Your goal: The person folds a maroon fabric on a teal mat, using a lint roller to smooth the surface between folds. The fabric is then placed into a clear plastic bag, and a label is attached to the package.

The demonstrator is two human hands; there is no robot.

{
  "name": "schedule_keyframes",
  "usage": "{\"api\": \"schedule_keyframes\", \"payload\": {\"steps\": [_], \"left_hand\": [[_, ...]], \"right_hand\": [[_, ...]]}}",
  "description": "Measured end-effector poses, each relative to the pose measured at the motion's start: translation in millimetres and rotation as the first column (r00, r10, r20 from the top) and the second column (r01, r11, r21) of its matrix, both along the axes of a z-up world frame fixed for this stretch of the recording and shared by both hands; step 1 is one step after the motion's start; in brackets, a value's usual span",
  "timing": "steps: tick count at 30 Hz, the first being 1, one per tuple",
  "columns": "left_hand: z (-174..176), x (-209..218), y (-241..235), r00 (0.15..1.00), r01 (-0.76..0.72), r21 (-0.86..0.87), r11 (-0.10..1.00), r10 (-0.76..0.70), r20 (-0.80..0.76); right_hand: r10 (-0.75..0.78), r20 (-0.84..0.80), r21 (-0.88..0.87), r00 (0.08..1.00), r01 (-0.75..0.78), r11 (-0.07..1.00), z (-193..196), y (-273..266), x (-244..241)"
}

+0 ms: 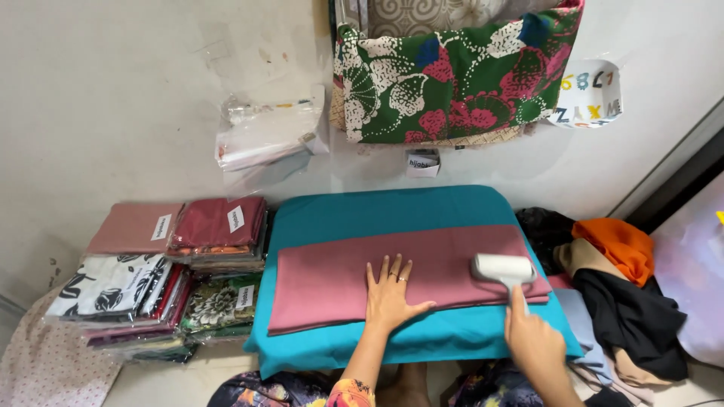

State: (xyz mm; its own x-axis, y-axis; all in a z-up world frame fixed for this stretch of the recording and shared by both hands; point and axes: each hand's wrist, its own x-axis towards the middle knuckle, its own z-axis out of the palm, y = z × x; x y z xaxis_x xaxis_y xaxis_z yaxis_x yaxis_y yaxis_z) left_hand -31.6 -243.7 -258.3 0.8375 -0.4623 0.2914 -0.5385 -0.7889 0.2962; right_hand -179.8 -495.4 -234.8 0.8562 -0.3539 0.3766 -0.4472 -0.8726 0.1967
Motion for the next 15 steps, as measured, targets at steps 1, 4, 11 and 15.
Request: {"api": "schedule_keyframes", "payload": {"steps": [1, 4, 11, 15], "left_hand": [[2.3, -1.6, 1.3, 0.999, 0.022, -0.053, 0.998, -0.021, 0.028], [5.1, -4.5, 3.0, 0.996, 0.071, -0.086, 0.994, -0.065, 0.067], [12.9, -7.3, 4.1, 0.983, 0.185, -0.056, 0.981, -0.184, 0.021], [-0.8, -6.4, 3.7, 0.981, 0.175, -0.113, 0.978, -0.163, 0.108]], "right_hand": [[0.017, 0.036, -0.095, 0.999, -0.014, 0.995, 0.9, 4.8, -16.0], [0.023, 0.013, -0.104, 1.000, -0.022, 0.994, 2.0, 6.4, -37.3], [0.053, -0.032, 0.115, 0.998, -0.049, 0.992, -3.0, -20.2, 24.2], [0.105, 0.009, 0.114, 0.994, -0.106, 0.988, 1.6, -24.5, 57.2]]}}
